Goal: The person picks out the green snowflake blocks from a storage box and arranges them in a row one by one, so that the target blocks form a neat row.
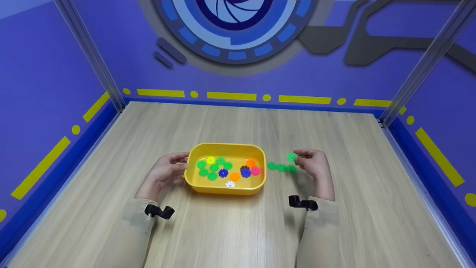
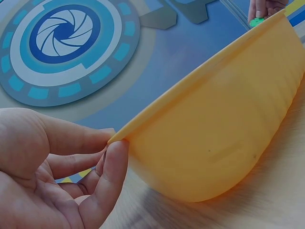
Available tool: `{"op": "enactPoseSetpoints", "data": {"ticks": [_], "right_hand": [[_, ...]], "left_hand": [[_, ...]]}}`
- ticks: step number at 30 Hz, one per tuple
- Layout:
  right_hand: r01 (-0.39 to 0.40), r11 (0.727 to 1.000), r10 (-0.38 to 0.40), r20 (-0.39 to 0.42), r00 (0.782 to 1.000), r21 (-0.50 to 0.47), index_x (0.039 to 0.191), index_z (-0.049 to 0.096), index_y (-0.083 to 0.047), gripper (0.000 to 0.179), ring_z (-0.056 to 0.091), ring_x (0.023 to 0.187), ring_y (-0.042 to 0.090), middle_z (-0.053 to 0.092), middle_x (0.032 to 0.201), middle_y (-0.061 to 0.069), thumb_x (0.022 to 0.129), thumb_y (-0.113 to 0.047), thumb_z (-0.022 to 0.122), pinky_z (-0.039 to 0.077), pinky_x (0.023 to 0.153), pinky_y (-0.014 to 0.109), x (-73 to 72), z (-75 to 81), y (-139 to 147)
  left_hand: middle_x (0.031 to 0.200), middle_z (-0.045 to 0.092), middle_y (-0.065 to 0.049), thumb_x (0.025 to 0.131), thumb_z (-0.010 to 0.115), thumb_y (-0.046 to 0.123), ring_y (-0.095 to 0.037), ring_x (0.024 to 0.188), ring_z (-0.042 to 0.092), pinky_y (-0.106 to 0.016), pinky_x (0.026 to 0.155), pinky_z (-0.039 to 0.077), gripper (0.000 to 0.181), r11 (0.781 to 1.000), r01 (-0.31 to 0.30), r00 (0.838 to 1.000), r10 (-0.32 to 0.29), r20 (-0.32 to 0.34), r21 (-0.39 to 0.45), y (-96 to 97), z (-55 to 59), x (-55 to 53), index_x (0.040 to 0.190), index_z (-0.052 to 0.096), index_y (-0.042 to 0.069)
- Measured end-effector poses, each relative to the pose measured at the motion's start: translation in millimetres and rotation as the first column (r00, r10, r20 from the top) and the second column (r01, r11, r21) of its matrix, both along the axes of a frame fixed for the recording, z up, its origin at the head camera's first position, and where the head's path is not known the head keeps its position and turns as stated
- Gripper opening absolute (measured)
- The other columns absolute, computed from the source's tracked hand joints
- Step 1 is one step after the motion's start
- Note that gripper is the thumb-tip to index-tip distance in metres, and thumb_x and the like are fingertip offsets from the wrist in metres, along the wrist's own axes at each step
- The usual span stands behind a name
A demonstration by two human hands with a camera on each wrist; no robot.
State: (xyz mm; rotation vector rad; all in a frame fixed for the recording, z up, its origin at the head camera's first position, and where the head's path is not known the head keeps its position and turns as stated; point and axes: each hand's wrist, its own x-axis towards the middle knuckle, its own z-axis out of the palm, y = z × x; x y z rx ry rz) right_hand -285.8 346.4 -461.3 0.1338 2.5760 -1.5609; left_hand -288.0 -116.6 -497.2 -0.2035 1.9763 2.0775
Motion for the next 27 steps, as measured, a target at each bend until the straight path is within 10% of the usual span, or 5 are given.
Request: {"op": "enactPoseSetpoints", "data": {"ticks": [17,27], "right_hand": [[0.082,0.995,-0.086,0.076,0.993,0.058,0.140,0.058,0.007,0.045,0.061,0.080,-0.004,0.068,0.092,-0.019,0.099,-0.011,0.062,0.054,0.075,0.017,-4.6,-21.8,18],[0.090,0.989,-0.096,0.044,0.994,0.118,0.132,0.061,0.012,0.039,0.059,0.082,0.002,0.073,0.111,0.010,0.098,-0.005,0.058,0.051,0.071,0.015,-5.2,-35.7,19]], "left_hand": [[0.113,0.061,-0.009,0.090,0.067,-0.006,-0.014,0.076,0.064,-0.028,0.064,0.060,0.050,1.000,0.004,1.000,-0.004,-0.011,-0.007,-0.4,0.9,-0.7,0.139,0.061,0.001],[0.115,0.061,-0.011,0.089,0.067,-0.006,-0.014,0.075,0.064,-0.028,0.064,0.060,0.052,1.000,0.013,1.000,-0.013,-0.007,-0.020,-0.5,1.8,0.2,0.140,0.061,0.002]]}}
